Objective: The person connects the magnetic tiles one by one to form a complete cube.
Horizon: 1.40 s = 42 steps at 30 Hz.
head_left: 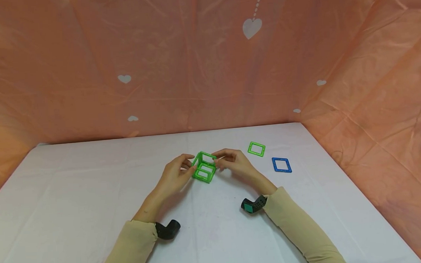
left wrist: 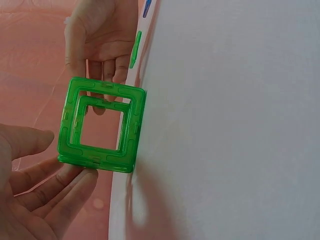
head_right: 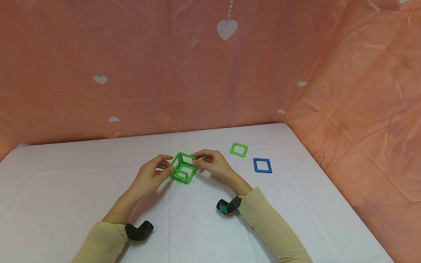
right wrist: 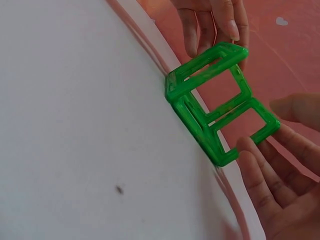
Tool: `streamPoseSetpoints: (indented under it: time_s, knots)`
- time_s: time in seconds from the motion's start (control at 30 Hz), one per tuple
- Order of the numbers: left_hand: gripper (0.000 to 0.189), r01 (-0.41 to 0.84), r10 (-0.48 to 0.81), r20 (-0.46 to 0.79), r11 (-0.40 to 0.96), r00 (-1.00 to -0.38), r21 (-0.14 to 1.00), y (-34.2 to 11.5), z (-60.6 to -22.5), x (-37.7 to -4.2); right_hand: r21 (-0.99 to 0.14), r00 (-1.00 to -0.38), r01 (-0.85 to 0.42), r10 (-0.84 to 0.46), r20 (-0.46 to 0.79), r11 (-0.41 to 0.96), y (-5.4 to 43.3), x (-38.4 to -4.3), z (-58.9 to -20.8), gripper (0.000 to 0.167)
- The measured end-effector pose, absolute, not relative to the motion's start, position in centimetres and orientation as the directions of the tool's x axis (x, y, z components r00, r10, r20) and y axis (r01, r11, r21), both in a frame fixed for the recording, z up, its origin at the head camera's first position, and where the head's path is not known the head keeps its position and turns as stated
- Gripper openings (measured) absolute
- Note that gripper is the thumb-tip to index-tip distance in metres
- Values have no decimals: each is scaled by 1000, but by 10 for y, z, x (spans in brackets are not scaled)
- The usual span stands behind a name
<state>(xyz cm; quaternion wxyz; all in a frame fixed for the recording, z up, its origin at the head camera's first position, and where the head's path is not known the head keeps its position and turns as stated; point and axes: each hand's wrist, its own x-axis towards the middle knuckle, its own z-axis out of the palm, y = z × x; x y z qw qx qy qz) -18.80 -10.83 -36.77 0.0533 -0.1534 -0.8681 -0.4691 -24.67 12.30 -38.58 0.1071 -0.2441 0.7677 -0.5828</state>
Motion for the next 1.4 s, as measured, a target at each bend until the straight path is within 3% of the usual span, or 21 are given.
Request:
streamPoseSetpoints:
  time_s: [0.33, 0.97, 1.4]
  knots:
    - [35, 329, 221, 248, 521, -943, 787, -108, -368, -188, -959, -853, -230, -509, 118, 163, 121, -246, -385, 43]
    - [56, 348, 268, 236, 530, -934, 773, -106, -371, -190, -971, -823, -202, -559, 96, 131, 120, -245, -386, 58]
    - [59, 341, 275, 223, 526, -935, 779, -107, -376, -193, -953, -800, -260, -586, 125, 153, 120, -247, -387, 56]
